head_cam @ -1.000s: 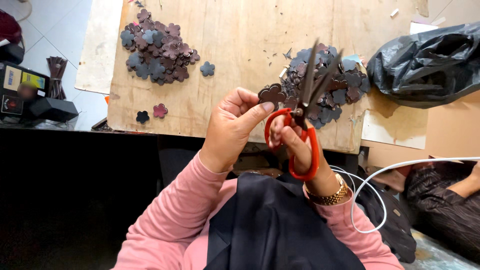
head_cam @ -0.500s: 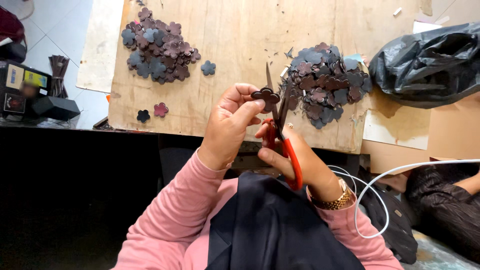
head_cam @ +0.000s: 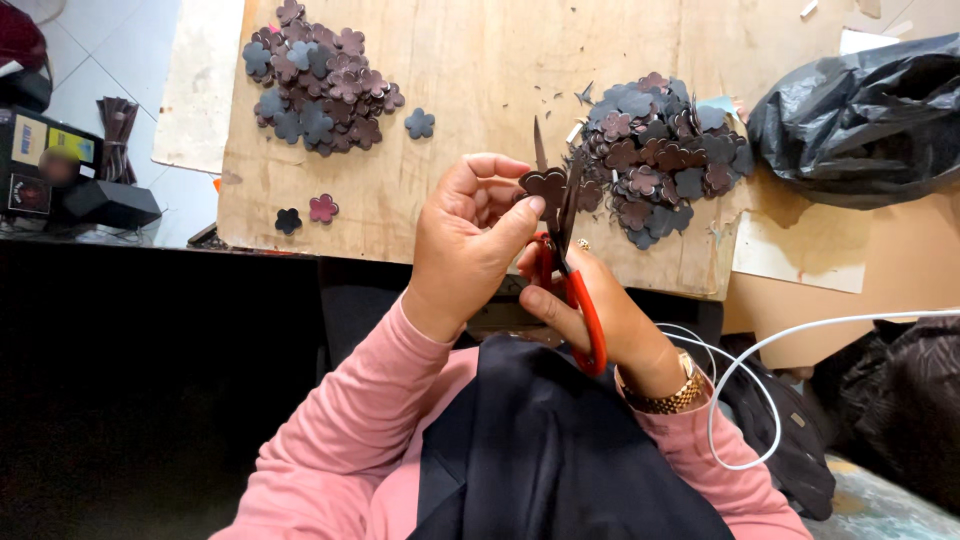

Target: The person sits at a workbench and uses red-handled scissors to trim the edges of small flower-shaped leather pieces one at a time, taking each piece from a pile, rotating it while cutting, and placing it back on the table. Trimmed pieces accumulate in a separate pile on the board.

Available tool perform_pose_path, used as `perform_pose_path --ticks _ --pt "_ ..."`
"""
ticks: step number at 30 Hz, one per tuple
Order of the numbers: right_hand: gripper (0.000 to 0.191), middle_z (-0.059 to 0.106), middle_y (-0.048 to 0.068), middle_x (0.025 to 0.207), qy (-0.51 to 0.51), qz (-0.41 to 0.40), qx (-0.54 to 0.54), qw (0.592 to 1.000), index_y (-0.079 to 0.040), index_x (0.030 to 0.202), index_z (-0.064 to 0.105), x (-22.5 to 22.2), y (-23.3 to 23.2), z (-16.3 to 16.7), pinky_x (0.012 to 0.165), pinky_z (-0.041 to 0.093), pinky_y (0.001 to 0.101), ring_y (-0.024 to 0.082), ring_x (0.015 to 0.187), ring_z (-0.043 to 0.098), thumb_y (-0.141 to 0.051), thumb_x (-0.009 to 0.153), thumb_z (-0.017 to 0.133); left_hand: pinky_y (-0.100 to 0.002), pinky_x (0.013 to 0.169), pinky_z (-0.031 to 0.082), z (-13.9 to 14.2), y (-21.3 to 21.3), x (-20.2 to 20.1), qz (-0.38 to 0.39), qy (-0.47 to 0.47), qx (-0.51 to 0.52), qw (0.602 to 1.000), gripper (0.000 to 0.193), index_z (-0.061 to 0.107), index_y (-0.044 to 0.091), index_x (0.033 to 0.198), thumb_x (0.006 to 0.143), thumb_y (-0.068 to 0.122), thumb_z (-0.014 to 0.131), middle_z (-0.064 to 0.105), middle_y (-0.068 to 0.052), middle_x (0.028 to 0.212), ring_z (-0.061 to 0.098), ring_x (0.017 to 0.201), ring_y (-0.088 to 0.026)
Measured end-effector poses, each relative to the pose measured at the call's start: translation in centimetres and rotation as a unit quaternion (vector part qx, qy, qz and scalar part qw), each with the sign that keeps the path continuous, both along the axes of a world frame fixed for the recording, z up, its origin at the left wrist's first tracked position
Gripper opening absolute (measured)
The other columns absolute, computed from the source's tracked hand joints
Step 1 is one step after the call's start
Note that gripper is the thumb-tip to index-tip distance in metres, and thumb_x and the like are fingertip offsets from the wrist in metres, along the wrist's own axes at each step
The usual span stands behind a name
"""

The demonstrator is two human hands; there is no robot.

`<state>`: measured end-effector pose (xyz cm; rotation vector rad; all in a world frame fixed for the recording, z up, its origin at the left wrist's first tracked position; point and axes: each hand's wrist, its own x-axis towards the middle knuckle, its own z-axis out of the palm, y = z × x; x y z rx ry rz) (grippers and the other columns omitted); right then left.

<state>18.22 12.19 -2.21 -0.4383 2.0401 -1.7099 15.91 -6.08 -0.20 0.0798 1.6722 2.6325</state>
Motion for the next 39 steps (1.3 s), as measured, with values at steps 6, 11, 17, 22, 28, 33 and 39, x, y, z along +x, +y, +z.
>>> perform_pose_path --ticks 6,11,17,22,28,33,39 --pt "0.037 0.057 0.001 0.109 -0.024 -0.011 -0.026 0.999 -0.006 0.120 0.056 0.0 -0.2 -0.1 0.087 0.051 0.0262 0.010 0.100 0.056 -0.027 0.095 0.073 -0.021 0.074 0.054 -0.5 0.2 -0.1 0.014 0.001 -0.053 0.998 0.014 0.062 -0.001 0.112 0.101 -0.001 0.071 0.071 -0.005 0.097 0.066 0.084 -0.006" --pt "0.031 0.058 0.000 0.105 -0.007 -0.020 -0.006 1.000 -0.006 0.115 0.057 -0.1 -0.3 -0.3 0.082 0.051 0.0248 0.008 0.095 0.056 -0.024 0.095 0.072 -0.019 0.069 0.052 -0.9 0.5 -0.3 0.023 0.011 -0.032 0.999 0.013 0.062 0.003 0.112 0.101 0.003 0.068 0.069 -0.002 0.099 0.062 0.081 -0.004" --pt "0.032 0.058 0.000 0.101 -0.006 -0.034 0.008 0.999 -0.005 0.112 0.057 -0.2 -0.7 -0.6 0.076 0.051 0.0253 0.008 0.089 0.055 -0.026 0.094 0.073 -0.020 0.071 0.053 -0.4 0.8 -0.3 0.027 0.021 -0.057 0.998 0.015 0.062 0.003 0.117 0.102 0.003 0.067 0.069 -0.002 0.100 0.062 0.085 -0.004" --pt "0.030 0.060 0.000 0.103 0.007 -0.018 -0.011 1.000 -0.006 0.114 0.058 -0.2 -0.6 -0.8 0.076 0.053 0.0253 0.008 0.091 0.059 -0.027 0.097 0.071 -0.020 0.064 0.053 -0.5 0.6 -0.1 0.000 -0.032 -0.008 0.999 0.019 0.060 0.004 0.114 0.096 0.003 0.067 0.069 -0.002 0.100 0.063 0.081 -0.004" --pt "0.038 0.058 0.000 0.103 -0.005 -0.039 -0.012 0.999 -0.006 0.119 0.055 -0.1 -1.0 -1.1 0.075 0.051 0.0253 0.008 0.091 0.057 -0.027 0.092 0.072 -0.020 0.070 0.054 -0.9 0.3 -0.4 0.010 -0.022 -0.011 1.000 0.013 0.062 0.001 0.110 0.099 0.002 0.070 0.069 -0.004 0.099 0.064 0.082 -0.005" --pt "0.034 0.059 0.001 0.101 0.037 -0.036 -0.007 0.999 -0.005 0.114 0.057 -0.2 -1.3 -0.8 0.080 0.052 0.0259 0.009 0.091 0.057 -0.025 0.093 0.075 -0.019 0.062 0.051 -0.8 0.5 -0.4 0.007 -0.040 0.007 0.999 0.012 0.062 0.002 0.109 0.098 0.003 0.067 0.069 -0.003 0.097 0.062 0.075 -0.004" --pt "0.033 0.059 0.000 0.095 -0.001 -0.044 -0.002 0.999 -0.006 0.109 0.058 -0.2 -1.5 -0.2 0.072 0.051 0.0262 0.009 0.084 0.057 -0.024 0.089 0.077 -0.019 0.072 0.052 -1.0 0.6 -0.5 0.010 -0.025 0.000 1.000 0.013 0.061 0.003 0.109 0.098 0.001 0.067 0.068 -0.002 0.098 0.062 0.082 -0.003"
